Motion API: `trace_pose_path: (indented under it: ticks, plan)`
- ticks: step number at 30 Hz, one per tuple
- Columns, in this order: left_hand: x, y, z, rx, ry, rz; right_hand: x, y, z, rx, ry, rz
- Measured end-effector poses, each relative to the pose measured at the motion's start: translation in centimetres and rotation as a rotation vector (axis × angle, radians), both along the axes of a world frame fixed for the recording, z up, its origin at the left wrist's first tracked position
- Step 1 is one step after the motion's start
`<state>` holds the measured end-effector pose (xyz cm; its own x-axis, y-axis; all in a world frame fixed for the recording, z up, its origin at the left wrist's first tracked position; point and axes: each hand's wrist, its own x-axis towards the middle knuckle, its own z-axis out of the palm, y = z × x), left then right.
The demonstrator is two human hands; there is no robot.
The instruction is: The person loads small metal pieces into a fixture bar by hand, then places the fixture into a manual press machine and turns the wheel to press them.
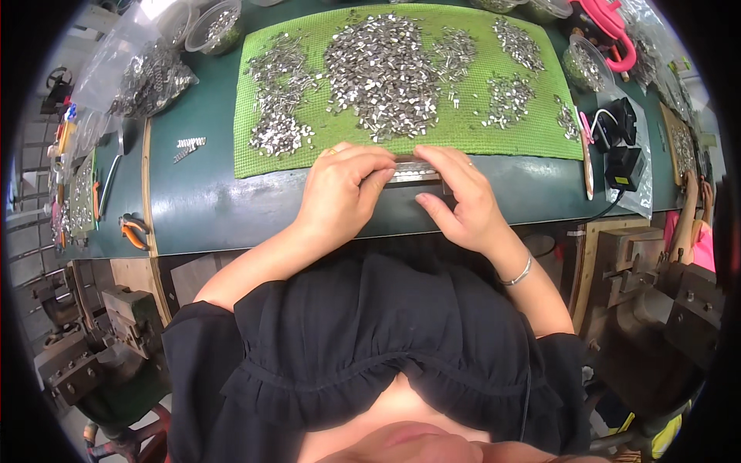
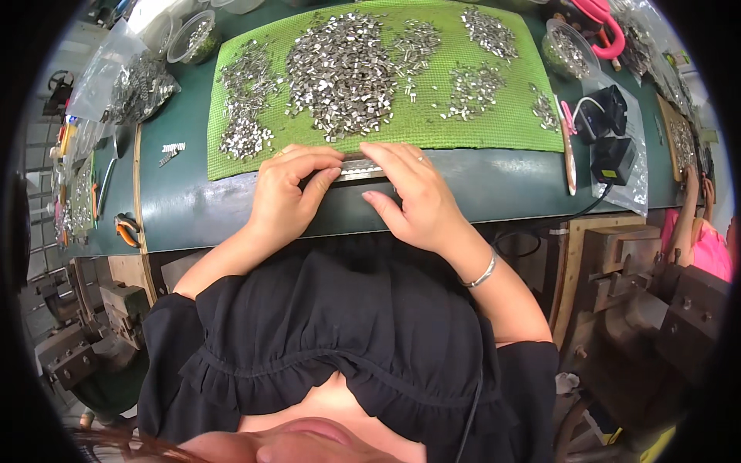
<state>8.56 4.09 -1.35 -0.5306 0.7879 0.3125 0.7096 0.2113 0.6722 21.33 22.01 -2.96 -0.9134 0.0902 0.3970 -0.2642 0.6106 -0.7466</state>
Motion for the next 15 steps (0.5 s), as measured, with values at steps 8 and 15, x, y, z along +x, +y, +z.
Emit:
trace_pose_path:
  ticks: [8,15]
  plan:
    - [0.6,-0.6,-1.4,0.119,0.417,0.009,-0.2,0.2,-0.1,-0.018,0.024,0.027]
    - [-0.2,-3.9,1.6,-0.115,0.426,0.141,1.2,3.2,1.4,0.061,0.022,-0.059]
